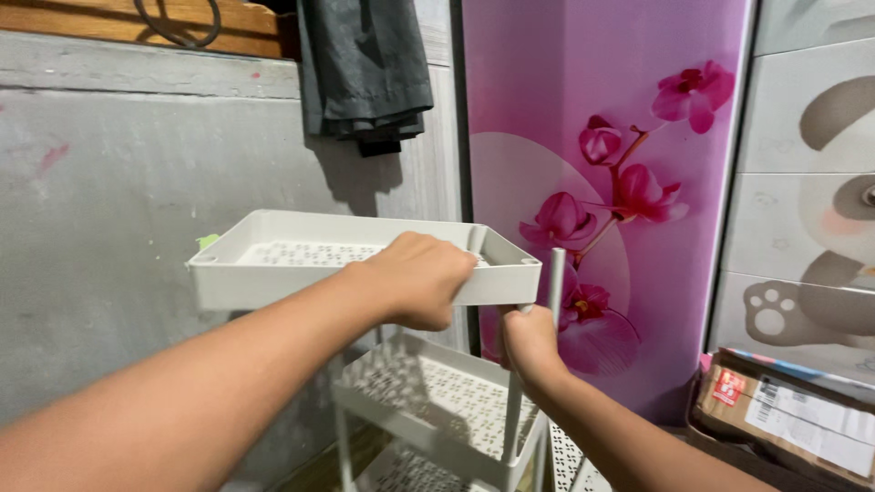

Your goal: The person assembles a white plastic shelving unit by inserting vertical poles into perforated trays and securing them. The person repeatedly adjusts and reinserts the poles and trays to fit them together.

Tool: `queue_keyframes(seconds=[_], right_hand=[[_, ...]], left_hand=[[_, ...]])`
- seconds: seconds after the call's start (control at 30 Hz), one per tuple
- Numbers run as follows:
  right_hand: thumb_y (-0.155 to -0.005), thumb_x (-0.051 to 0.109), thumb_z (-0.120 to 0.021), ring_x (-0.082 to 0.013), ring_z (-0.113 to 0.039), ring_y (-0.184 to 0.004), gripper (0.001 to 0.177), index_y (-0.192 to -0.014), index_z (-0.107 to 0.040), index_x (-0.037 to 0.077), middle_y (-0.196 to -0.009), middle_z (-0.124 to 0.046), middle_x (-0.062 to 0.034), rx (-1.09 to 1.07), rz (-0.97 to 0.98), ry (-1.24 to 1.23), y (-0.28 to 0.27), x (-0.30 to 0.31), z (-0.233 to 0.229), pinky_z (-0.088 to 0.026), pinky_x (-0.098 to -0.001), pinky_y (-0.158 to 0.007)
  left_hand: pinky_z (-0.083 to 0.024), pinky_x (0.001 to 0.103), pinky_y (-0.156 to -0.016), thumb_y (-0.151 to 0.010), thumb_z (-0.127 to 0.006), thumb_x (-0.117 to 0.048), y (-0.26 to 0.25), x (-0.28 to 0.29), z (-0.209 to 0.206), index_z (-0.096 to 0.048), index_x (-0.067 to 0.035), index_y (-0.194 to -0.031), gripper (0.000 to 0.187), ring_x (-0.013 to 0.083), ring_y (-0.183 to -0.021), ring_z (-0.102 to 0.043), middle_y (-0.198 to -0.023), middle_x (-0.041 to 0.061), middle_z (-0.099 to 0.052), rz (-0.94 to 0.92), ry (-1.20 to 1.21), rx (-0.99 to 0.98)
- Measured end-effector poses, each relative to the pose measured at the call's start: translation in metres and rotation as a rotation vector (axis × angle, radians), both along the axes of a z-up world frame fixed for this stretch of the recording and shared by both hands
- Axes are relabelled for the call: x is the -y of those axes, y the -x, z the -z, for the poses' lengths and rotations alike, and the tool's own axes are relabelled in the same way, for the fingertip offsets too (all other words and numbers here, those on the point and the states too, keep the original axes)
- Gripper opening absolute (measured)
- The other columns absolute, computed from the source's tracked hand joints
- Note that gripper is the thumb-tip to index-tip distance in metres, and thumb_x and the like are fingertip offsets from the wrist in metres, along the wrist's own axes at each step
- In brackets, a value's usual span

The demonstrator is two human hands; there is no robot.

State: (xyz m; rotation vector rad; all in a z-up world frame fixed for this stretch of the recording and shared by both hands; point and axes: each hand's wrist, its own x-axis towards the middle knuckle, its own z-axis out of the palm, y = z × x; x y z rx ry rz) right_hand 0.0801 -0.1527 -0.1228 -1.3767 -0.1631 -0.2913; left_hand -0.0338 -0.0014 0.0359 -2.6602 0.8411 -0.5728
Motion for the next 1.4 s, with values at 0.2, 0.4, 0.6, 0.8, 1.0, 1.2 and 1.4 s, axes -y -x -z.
queue_keyframes(seconds=[0.2, 0.4, 0.6, 0.8, 1.0, 1.2, 1.4], right_hand=[[-0.095, 0.017, -0.053, -0.0189, -0.045, -0.037, 0.03, -0.07, -0.059, 0.002, -0.05, -0.049, -0.0073, 0.013, 0.145, 0.025, -0.007, -0.021, -0.005, -0.032, -0.037, -0.036], [-0.089, 0.008, -0.051, -0.0122, -0.027, -0.04, 0.034, -0.061, -0.034, 0.012, -0.05, -0.031, 0.0012, -0.003, -0.422, -0.079, -0.002, -0.012, -0.008, -0.021, -0.0332, -0.039], [-0.088, 0.009, -0.05, -0.0118, -0.022, -0.042, 0.035, -0.06, -0.029, 0.015, -0.049, -0.026, 0.0022, -0.074, -0.593, -0.052, 0.011, -0.003, -0.02, -0.019, -0.0325, -0.041], [-0.091, 0.012, -0.049, -0.0129, -0.023, -0.044, 0.039, -0.058, -0.028, 0.017, -0.05, -0.025, 0.0025, -0.073, -0.786, 0.004, 0.006, 0.003, -0.015, -0.022, -0.0327, -0.045], [-0.099, 0.023, -0.056, -0.013, -0.022, -0.043, 0.05, -0.057, -0.029, 0.018, -0.049, -0.024, 0.0047, -0.094, -0.887, 0.06, -0.006, 0.001, -0.015, -0.022, -0.0322, -0.046], [-0.095, 0.015, -0.052, -0.0116, -0.025, -0.041, 0.037, -0.062, -0.037, 0.016, -0.049, -0.029, 0.004, -0.063, -0.732, -0.02, -0.009, -0.002, -0.013, -0.023, -0.0311, -0.043], [-0.092, 0.014, -0.056, -0.017, -0.05, -0.055, 0.012, -0.086, -0.064, 0.007, -0.062, -0.054, -0.0054, 0.12, -0.329, -0.048, 0.013, -0.001, -0.011, -0.041, -0.031, -0.055]], left_hand=[[-0.058, 0.045, -0.075, -0.066, -0.068, -0.008, 0.023, 0.017, 0.002, -0.076, 0.0, -0.081, 0.018, 0.0379, -0.086, -0.073, -0.085, 0.023, -0.072, -0.106, 0.009, 0.018], [-0.059, 0.044, -0.077, -0.066, -0.07, -0.007, 0.022, 0.005, -0.006, -0.076, 0.0, -0.084, 0.019, 0.0371, -0.089, -0.073, -0.088, 0.023, -0.073, -0.137, 0.014, -0.063], [-0.058, 0.043, -0.082, -0.064, -0.075, -0.011, 0.006, -0.014, -0.013, -0.075, -0.007, -0.102, 0.037, 0.034, -0.094, -0.073, -0.096, 0.018, -0.075, -0.052, 0.073, -0.128], [-0.055, 0.04, -0.087, -0.066, -0.085, -0.018, -0.007, -0.034, -0.008, -0.073, -0.016, -0.115, 0.051, 0.0278, -0.101, -0.073, -0.105, 0.01, -0.076, -0.108, 0.212, -0.203], [-0.055, 0.042, -0.085, -0.066, -0.089, -0.023, -0.023, -0.044, -0.002, -0.072, -0.018, -0.12, 0.057, 0.0286, -0.102, -0.072, -0.109, 0.01, -0.075, -0.073, 0.2, -0.066], [-0.055, 0.045, -0.083, -0.074, -0.07, -0.007, -0.021, -0.033, -0.007, -0.067, -0.008, -0.111, 0.037, 0.0329, -0.099, -0.071, -0.1, 0.015, -0.075, -0.096, 0.046, -0.055], [-0.055, 0.046, -0.083, -0.07, -0.071, -0.015, -0.021, -0.019, 0.001, -0.062, -0.004, -0.114, 0.046, 0.0367, -0.097, -0.071, -0.097, 0.02, -0.073, -0.165, 0.043, -0.01]])
